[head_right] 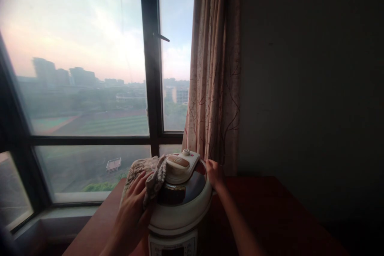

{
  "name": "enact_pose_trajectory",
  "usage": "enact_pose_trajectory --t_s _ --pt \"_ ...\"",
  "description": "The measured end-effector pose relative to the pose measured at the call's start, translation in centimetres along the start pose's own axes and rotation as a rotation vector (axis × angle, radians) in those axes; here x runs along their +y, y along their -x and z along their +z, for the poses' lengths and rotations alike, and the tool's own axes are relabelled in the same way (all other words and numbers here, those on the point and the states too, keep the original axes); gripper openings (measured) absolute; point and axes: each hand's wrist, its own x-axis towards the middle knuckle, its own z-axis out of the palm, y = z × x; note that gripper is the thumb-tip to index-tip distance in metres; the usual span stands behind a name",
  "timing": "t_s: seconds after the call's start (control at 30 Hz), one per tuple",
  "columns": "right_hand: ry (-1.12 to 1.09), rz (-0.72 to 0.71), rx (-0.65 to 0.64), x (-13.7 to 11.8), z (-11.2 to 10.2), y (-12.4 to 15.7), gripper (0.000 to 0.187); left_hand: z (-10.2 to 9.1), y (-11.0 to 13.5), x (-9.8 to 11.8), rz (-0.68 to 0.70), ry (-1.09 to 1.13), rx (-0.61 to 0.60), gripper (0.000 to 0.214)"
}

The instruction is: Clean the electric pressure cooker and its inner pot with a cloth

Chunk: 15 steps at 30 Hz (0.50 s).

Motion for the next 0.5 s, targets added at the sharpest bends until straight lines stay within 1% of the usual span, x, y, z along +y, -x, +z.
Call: enact_pose_trajectory --t_s 0.13,0.23,0.3,0.4,0.47,0.5 --pt "-0.004 -0.003 -0.002 0.0 0.1 0.0 0.048 0.6 1.4 4.1 0.038 -0.154 0.058 0.064" --pt "-0.004 -0.008 0.000 0.0 0.1 0.0 0.050 1.2 1.4 7.2 0.082 -0.174 0.068 0.065" --pt "-0.004 -0.008 0.002 0.0 0.0 0.0 0.052 1.9 1.2 8.7 0.156 -0.176 0.050 0.065" --pt "-0.007 0.000 0.000 0.0 -0.1 0.0 0.052 3.0 0.9 10.0 0.286 -0.177 0.074 0.056" --pt "-0.013 0.004 -0.005 0.1 -0.1 -0.1 0.053 3.2 0.8 10.1 0.364 -0.184 0.112 0.048" --pt "-0.017 0.005 -0.008 0.1 -0.1 -0.1 0.054 3.0 0.8 9.9 0.410 -0.192 0.122 0.046"
